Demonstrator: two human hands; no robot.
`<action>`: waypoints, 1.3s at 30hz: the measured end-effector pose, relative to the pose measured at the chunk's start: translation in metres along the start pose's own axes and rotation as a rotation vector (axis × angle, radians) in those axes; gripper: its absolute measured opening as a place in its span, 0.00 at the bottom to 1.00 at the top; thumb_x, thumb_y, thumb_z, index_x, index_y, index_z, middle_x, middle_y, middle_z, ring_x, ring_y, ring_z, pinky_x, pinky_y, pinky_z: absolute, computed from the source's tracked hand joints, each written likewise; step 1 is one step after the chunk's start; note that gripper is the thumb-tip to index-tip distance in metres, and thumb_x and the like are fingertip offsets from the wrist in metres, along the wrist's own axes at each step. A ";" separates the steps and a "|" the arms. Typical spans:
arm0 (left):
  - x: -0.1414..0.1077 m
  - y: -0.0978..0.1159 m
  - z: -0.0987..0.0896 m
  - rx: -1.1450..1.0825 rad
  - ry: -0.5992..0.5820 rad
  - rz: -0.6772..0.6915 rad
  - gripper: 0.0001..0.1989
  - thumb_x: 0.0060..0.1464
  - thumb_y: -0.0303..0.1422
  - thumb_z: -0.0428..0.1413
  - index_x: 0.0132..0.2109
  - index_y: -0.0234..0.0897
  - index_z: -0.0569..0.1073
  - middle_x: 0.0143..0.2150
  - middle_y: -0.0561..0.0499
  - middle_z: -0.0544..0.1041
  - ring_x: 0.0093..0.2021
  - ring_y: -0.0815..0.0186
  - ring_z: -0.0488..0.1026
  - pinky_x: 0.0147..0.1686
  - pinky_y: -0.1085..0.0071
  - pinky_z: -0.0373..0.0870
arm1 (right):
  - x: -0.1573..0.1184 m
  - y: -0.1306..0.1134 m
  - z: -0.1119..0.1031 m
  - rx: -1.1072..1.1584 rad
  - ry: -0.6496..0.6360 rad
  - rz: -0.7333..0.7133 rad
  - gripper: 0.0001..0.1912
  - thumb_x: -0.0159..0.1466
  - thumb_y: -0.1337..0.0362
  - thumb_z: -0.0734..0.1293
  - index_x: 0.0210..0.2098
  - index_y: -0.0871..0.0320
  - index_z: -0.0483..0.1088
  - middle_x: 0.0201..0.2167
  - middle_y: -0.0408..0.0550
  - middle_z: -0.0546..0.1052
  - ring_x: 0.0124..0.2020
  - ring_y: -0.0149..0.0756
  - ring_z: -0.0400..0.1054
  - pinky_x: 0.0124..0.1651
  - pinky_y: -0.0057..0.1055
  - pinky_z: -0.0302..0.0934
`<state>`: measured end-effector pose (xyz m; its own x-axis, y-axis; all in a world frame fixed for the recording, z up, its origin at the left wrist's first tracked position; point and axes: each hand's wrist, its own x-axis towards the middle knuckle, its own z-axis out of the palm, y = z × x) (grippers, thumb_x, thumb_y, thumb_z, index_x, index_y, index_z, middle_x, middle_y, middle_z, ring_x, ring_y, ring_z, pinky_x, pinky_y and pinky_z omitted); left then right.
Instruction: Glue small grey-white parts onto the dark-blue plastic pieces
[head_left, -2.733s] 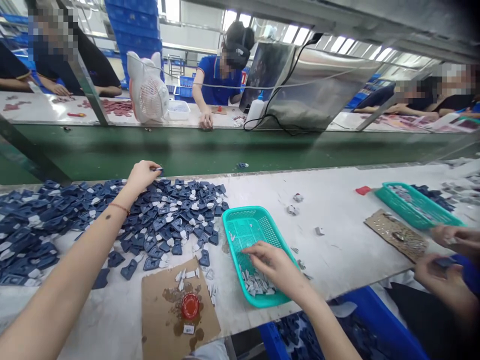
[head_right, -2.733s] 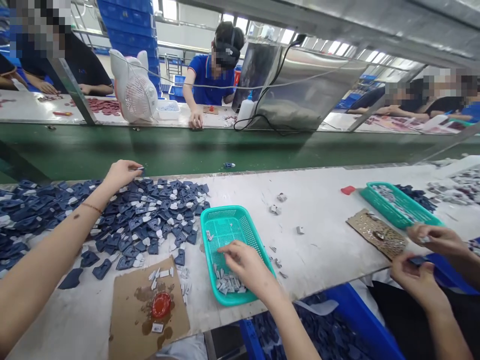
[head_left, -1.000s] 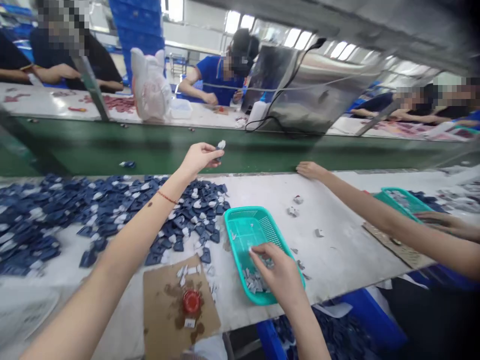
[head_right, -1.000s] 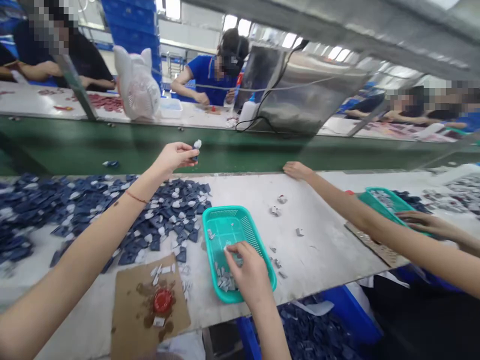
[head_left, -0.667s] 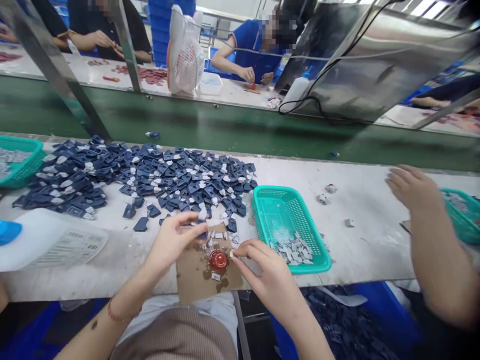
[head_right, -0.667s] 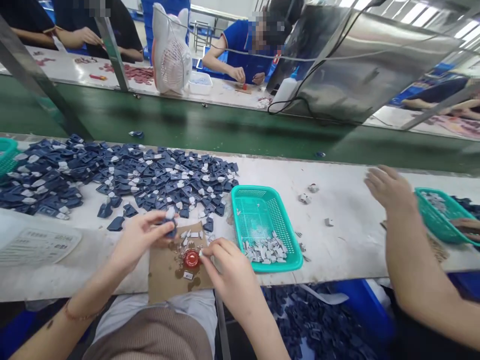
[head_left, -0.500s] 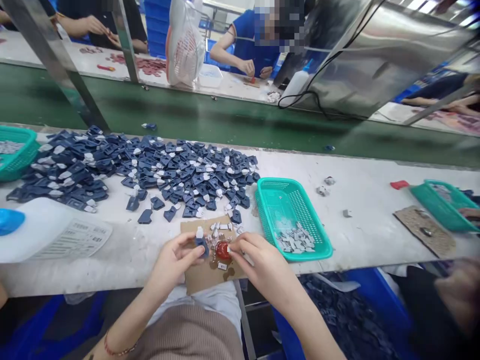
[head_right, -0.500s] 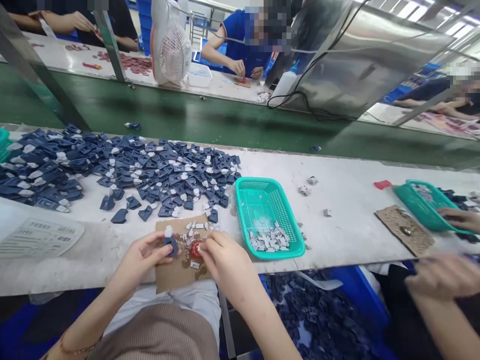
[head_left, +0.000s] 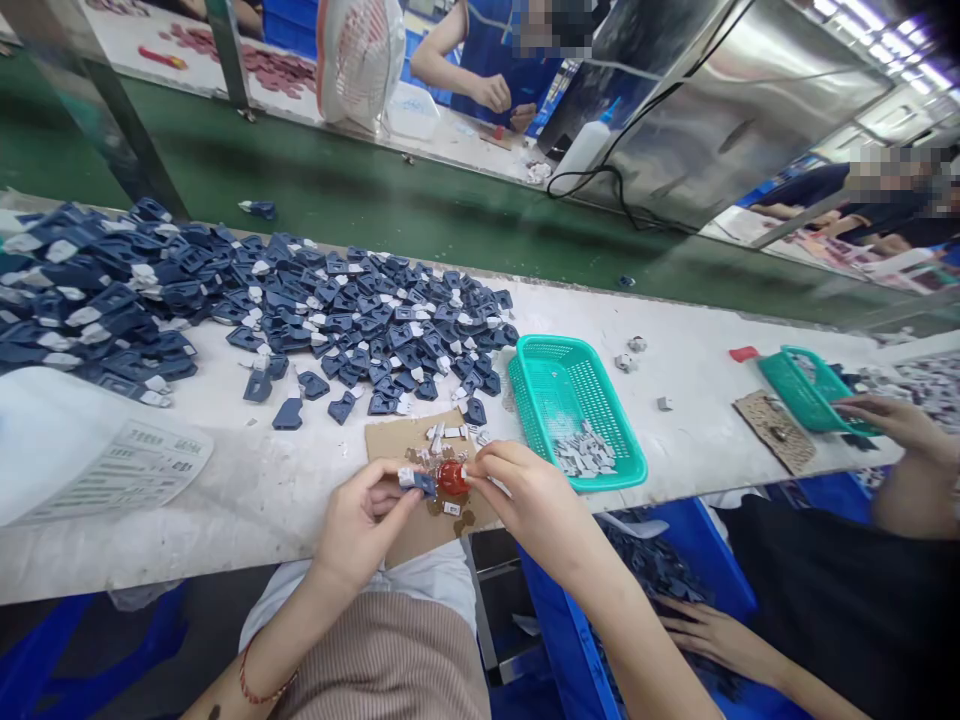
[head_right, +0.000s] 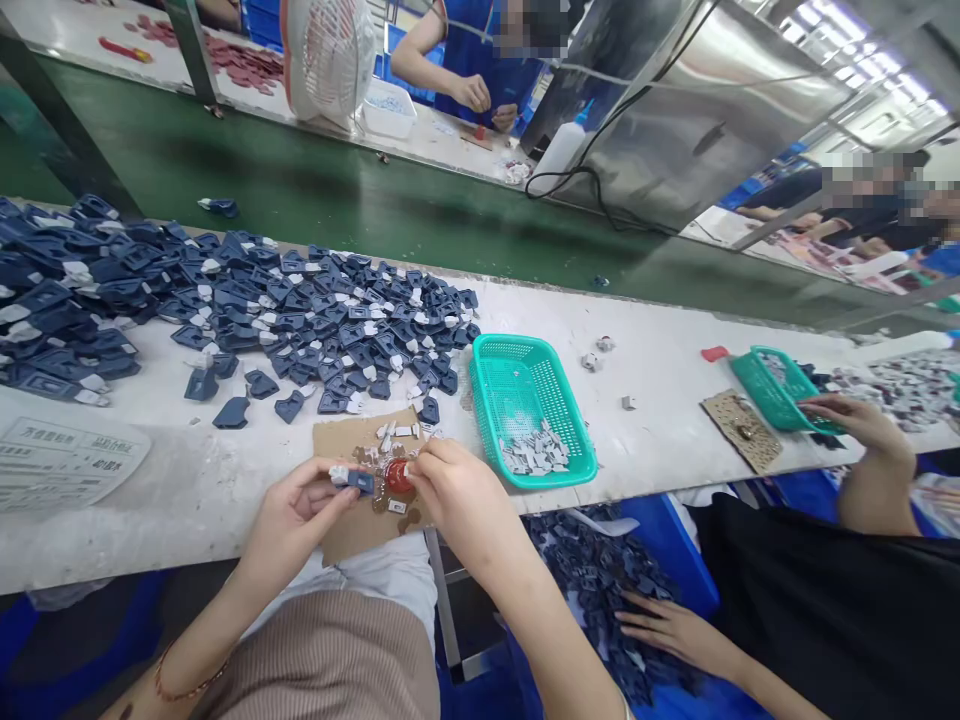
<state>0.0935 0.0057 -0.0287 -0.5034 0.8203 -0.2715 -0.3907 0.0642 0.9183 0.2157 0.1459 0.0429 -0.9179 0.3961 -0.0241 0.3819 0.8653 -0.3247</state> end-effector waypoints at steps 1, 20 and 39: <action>0.000 -0.001 -0.001 0.007 -0.008 0.002 0.07 0.51 0.34 0.60 0.39 0.40 0.74 0.39 0.48 0.81 0.40 0.61 0.79 0.43 0.67 0.77 | 0.000 0.000 0.000 -0.001 -0.013 0.007 0.11 0.66 0.70 0.62 0.27 0.57 0.69 0.31 0.49 0.74 0.35 0.38 0.70 0.38 0.32 0.65; 0.000 -0.004 -0.005 0.061 -0.077 0.024 0.06 0.55 0.32 0.58 0.41 0.41 0.74 0.43 0.48 0.79 0.45 0.62 0.78 0.46 0.69 0.74 | 0.002 -0.004 0.002 -0.050 -0.050 0.041 0.13 0.67 0.71 0.61 0.25 0.57 0.67 0.29 0.48 0.73 0.33 0.37 0.69 0.36 0.31 0.64; 0.000 -0.004 -0.003 0.005 -0.086 0.029 0.06 0.54 0.30 0.58 0.40 0.35 0.73 0.42 0.46 0.79 0.43 0.63 0.78 0.43 0.72 0.74 | 0.001 -0.009 0.001 -0.064 -0.041 0.136 0.12 0.64 0.74 0.63 0.25 0.59 0.68 0.28 0.47 0.73 0.34 0.37 0.70 0.36 0.30 0.62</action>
<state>0.0930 0.0037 -0.0327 -0.4460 0.8679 -0.2188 -0.3725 0.0423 0.9271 0.2111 0.1387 0.0450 -0.8603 0.4992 -0.1032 0.5080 0.8227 -0.2551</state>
